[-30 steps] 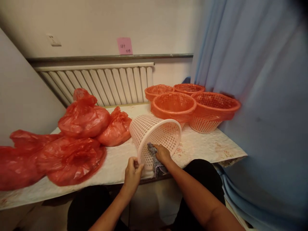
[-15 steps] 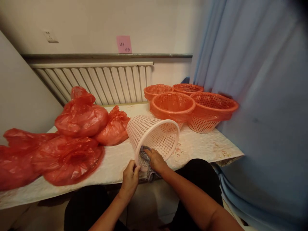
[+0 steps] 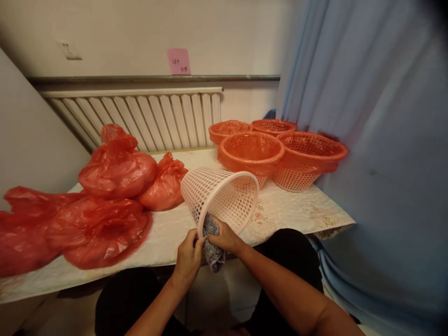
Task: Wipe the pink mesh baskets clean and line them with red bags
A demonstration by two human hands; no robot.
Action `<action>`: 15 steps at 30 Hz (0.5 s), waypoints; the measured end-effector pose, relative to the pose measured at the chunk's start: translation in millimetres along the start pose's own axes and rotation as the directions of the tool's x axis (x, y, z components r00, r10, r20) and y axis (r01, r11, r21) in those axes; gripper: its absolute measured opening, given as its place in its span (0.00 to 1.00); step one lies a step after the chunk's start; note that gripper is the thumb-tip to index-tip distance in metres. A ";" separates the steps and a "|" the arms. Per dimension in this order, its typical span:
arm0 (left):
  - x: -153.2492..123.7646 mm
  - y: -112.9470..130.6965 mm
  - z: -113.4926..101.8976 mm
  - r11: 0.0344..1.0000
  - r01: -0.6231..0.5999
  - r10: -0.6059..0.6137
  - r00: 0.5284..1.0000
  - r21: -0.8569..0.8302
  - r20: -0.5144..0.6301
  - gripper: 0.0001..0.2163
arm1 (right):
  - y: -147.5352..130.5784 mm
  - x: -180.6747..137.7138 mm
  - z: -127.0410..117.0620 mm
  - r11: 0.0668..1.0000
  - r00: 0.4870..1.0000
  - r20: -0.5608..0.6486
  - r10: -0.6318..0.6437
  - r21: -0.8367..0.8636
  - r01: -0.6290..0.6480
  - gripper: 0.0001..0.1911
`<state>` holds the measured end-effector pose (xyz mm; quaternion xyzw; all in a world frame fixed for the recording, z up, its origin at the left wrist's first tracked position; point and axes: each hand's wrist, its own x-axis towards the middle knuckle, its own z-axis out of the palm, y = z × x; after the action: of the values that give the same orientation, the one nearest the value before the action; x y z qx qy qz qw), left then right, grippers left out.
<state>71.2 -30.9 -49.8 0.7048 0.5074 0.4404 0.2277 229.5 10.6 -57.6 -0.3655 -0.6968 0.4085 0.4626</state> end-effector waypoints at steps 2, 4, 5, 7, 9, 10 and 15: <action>2.4 2.9 -0.1 1.000 -0.007 0.007 1.000 0.009 0.005 0.06 | 3.2 -1.3 3.9 0.991 0.999 -0.013 -0.050 -0.124 0.048 0.35; 6.4 6.5 -2.8 1.000 -0.008 0.008 1.000 0.007 0.012 0.06 | 11.2 -1.4 4.3 0.953 0.999 0.022 -0.049 -0.297 0.053 0.36; 9.1 8.3 -5.2 1.000 -0.010 0.010 1.000 0.009 0.010 0.06 | 16.2 -1.4 2.8 0.923 0.998 0.050 -0.025 -0.383 0.042 0.36; 15.7 11.7 -11.3 1.000 -0.017 0.017 1.000 0.024 0.004 0.06 | 26.3 -1.5 -2.7 0.862 0.996 0.085 0.041 -0.507 0.008 0.35; 23.2 15.4 -17.9 0.999 -0.026 0.025 1.000 0.030 0.017 0.06 | 35.0 -1.3 -9.9 0.793 0.992 0.056 0.110 -0.606 -0.054 0.31; 26.7 17.3 -20.7 0.999 -0.028 0.027 0.999 0.023 0.031 0.06 | 38.4 -1.0 -13.0 0.752 0.990 0.021 0.140 -0.652 -0.092 0.30; 28.7 21.9 -19.5 0.999 0.017 -0.019 0.999 -0.044 -0.034 0.07 | 47.0 0.8 -18.4 0.622 0.978 -0.051 0.200 -0.765 -0.167 0.31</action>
<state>68.7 -15.4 -11.9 0.6873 0.5080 0.4614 0.2381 252.8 34.4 -95.7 -0.5875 -0.7719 0.1278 0.2067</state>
